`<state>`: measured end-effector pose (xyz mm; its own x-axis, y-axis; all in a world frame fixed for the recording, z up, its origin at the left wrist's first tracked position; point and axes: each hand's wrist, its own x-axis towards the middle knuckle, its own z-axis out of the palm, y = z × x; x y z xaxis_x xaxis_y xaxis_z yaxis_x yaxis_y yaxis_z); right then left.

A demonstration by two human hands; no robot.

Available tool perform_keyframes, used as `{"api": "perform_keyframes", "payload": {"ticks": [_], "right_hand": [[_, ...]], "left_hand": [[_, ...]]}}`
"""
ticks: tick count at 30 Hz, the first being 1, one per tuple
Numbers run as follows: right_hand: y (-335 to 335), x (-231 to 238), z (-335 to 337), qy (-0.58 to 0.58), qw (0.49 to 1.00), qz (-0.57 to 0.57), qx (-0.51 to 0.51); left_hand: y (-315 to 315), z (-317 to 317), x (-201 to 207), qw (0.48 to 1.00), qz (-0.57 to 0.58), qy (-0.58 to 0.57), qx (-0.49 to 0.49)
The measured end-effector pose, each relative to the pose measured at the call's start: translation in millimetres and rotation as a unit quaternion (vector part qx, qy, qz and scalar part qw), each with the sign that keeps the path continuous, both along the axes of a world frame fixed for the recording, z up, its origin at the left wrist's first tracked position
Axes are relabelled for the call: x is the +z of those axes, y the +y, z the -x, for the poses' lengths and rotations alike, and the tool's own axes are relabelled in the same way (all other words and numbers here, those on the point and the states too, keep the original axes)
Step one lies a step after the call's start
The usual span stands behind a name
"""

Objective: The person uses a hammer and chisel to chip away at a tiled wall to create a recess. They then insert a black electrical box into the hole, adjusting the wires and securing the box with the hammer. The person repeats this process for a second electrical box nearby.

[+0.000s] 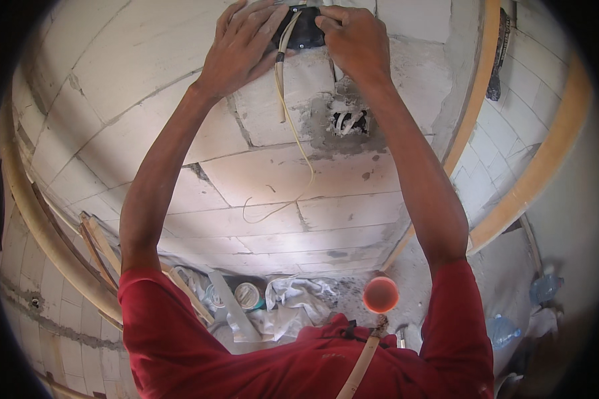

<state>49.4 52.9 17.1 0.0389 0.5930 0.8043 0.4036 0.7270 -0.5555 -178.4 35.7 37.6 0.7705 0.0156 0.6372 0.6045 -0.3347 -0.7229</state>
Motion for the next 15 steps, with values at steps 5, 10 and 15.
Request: {"api": "perform_keyframes", "payload": {"ticks": [5, 10, 15], "right_hand": [[8, 12, -21, -0.069, 0.996, -0.053, 0.014], [1, 17, -26, -0.026, 0.996, -0.010, 0.089], [-4, 6, -21, 0.023, 0.989, 0.082, 0.119]], "left_hand": [[3, -13, 1, 0.999, -0.034, -0.001, -0.025], [0, -10, 4, 0.998, -0.021, 0.007, -0.052], [-6, -8, 3, 1.000, 0.017, 0.000, -0.024]]}}
